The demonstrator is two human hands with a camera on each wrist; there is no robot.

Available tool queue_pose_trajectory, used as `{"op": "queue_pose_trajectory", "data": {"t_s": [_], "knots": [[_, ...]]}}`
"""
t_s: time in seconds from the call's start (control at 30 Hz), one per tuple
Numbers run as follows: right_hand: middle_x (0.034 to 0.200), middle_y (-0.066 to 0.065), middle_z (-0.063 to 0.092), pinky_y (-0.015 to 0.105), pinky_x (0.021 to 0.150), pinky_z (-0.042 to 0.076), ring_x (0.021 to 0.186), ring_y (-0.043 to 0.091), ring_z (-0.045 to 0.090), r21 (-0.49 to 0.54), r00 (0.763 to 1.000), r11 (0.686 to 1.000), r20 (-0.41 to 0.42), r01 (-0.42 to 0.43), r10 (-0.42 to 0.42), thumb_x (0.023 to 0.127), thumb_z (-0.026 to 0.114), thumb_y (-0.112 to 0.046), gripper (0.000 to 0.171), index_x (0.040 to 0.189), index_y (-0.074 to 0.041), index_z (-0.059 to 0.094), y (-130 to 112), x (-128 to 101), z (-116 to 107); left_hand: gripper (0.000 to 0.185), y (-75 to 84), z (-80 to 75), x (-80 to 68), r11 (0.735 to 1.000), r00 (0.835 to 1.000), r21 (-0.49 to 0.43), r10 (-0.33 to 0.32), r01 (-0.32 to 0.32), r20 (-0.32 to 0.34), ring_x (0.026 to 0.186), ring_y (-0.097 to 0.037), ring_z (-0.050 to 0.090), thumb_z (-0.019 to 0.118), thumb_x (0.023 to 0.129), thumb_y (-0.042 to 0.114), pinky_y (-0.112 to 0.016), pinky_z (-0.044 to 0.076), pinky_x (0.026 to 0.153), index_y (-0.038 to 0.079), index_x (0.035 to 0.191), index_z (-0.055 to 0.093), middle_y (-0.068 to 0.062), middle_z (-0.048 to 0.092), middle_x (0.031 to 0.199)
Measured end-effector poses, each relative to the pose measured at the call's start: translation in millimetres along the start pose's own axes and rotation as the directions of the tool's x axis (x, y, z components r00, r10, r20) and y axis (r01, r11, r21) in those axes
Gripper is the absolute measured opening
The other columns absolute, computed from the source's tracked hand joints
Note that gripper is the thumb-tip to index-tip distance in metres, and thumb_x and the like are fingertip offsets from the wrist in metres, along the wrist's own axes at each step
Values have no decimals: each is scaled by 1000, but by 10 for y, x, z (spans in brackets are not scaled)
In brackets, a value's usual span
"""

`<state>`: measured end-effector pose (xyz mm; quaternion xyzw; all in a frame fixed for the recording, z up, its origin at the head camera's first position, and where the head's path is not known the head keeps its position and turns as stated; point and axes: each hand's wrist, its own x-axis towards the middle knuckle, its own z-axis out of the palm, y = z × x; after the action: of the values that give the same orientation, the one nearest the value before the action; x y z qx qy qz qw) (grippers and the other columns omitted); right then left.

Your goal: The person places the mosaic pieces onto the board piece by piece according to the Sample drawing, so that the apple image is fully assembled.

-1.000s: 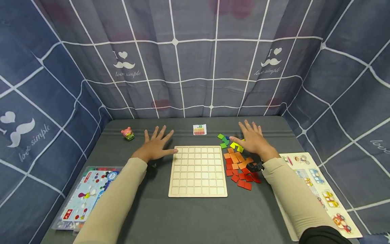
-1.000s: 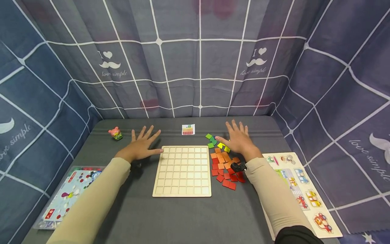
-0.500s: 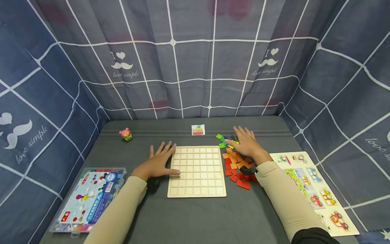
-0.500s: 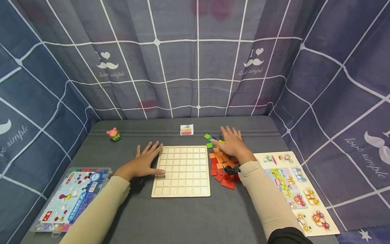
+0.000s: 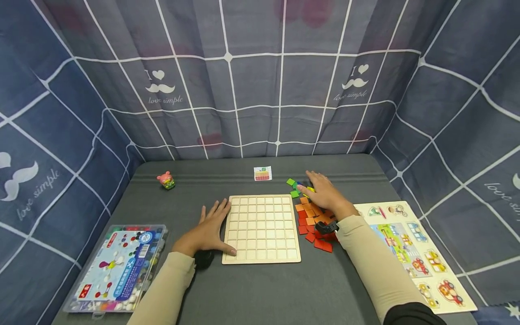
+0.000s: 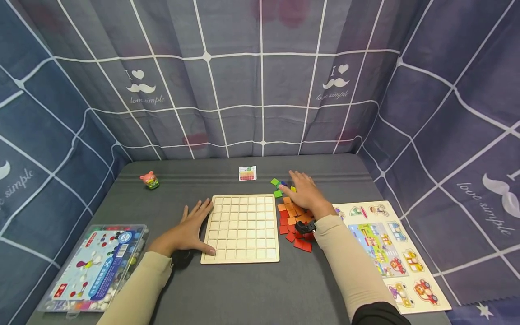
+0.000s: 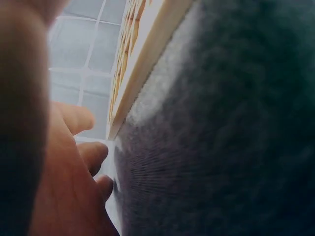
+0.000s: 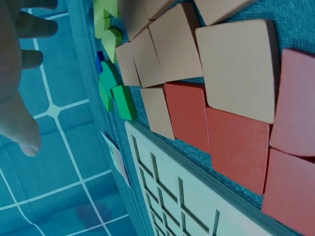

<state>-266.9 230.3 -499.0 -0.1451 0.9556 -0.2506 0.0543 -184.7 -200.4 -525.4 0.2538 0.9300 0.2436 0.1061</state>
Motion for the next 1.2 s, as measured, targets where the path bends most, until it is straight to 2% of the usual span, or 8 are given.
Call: {"op": "queue_pose_trajectory", "data": {"t_s": [0.2, 0.43, 0.73, 0.87, 1.03, 1.2], "knots": [[168, 23, 27, 64, 122, 15, 154, 46, 19, 62, 1000, 998, -4, 1, 0, 111, 32, -61, 81, 167, -3, 26, 16, 50, 51, 161, -27, 58, -24, 1000, 1000, -17, 4, -4, -25, 158, -41, 1, 90, 51, 82, -69, -13, 117, 7, 170, 12, -16, 6, 175], [167, 23, 31, 63, 122, 19, 153, 46, 24, 92, 1000, 996, -8, 16, -16, 114, 35, -54, 74, 166, -2, 30, 50, 76, 77, 162, 24, 61, -47, 1000, 999, -7, 9, -9, -35, 158, -40, 3, 90, 48, 83, -68, -13, 118, 5, 169, 17, -16, 11, 174], [164, 21, 38, 60, 121, 24, 151, 42, 31, 132, 999, 990, -22, 48, -45, 115, 38, -49, 67, 163, -3, 38, 79, 147, 116, 162, -19, 44, -90, 998, 998, 12, 55, -55, -20, 158, -42, 5, 93, 47, 80, -69, -12, 118, 2, 168, 19, -16, 11, 174], [162, 21, 41, 60, 121, 27, 149, 43, 34, 146, 998, 988, -27, 59, -56, 115, 45, -39, 60, 161, -2, 41, 114, 167, 123, 163, -25, 61, -88, 998, 998, 25, 58, -58, -18, 158, -42, 5, 92, 46, 81, -70, -11, 118, 1, 168, 19, -16, 10, 174], [159, 21, 45, 60, 117, 33, 146, 43, 40, 141, 996, 986, -38, 87, -83, 110, 61, -28, 57, 159, -1, 46, 115, 200, 139, 165, -22, 80, -92, 999, 999, 17, 43, -42, -22, 158, -40, 4, 91, 44, 83, -68, -11, 119, 3, 168, 18, -15, 10, 174], [154, 22, 51, 58, 113, 40, 140, 42, 47, 115, 994, 988, -59, 103, -97, 106, 68, -23, 55, 153, 0, 53, 88, 263, 175, 166, -33, 114, -94, 999, 998, 19, 41, -40, -37, 159, -39, 4, 90, 44, 85, -67, -11, 119, 3, 169, 18, -15, 11, 174]]}}
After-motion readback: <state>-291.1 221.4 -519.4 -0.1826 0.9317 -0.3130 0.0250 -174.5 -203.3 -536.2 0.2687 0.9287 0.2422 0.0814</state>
